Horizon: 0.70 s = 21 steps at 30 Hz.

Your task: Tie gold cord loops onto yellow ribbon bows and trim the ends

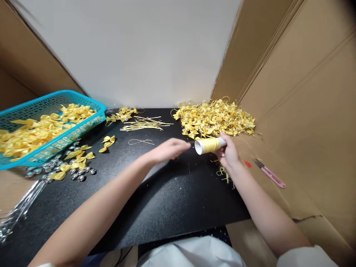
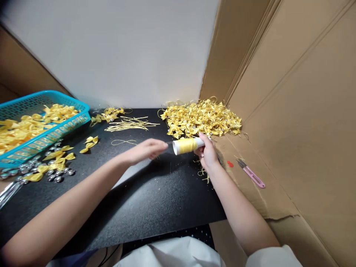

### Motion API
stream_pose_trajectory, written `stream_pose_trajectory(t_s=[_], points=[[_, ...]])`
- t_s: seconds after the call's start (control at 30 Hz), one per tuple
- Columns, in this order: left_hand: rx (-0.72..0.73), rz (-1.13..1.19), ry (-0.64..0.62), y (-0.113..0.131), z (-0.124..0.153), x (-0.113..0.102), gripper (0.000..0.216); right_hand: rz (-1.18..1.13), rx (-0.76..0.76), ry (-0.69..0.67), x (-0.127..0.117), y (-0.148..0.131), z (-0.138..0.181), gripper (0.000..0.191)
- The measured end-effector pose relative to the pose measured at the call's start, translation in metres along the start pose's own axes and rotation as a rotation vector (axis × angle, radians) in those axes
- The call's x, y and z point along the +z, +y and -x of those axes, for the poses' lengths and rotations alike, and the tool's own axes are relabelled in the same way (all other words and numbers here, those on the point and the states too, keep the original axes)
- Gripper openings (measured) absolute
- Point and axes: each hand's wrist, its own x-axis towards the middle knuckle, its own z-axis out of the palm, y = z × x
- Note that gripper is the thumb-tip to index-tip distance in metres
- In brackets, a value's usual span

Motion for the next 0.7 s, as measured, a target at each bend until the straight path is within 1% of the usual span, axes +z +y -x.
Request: stream_pose_trajectory(t_s=[0.07,0.1,0.17,0.3,0.4,0.47,0.53,0.63,0.7], points=[[0.019,0.178,0.174,0.004,0.005,-0.02,0.047,0.005,-0.019,0.024,0.001,-0.001,0.0,0.041],[0.033,0.231,0.238,0.008,0.008,-0.03,0.046,0.009,-0.03,0.035,0.001,-0.001,0.001,0.04],[0.05,0.274,0.321,0.016,0.016,-0.046,0.044,0.018,-0.051,0.059,0.002,-0.001,0.002,0.038],[0.083,0.317,0.441,0.04,0.038,-0.07,0.044,0.031,-0.095,0.123,0.003,-0.002,0.002,0.035],[0.164,0.331,0.62,0.059,0.059,-0.084,0.044,0.027,-0.107,0.136,0.003,-0.004,0.002,0.035],[0.261,0.331,0.745,0.069,0.07,-0.089,0.044,0.017,-0.099,0.124,0.003,-0.004,0.002,0.034],[0.335,0.322,0.817,0.076,0.077,-0.089,0.043,0.006,-0.08,0.104,0.003,-0.004,0.002,0.034],[0.419,0.296,0.904,0.08,0.076,-0.082,0.041,-0.006,-0.022,0.073,0.0,-0.004,-0.001,0.037],[0.446,0.268,1.006,0.081,0.074,-0.08,0.044,-0.012,0.021,0.068,-0.003,-0.005,-0.004,0.038]])
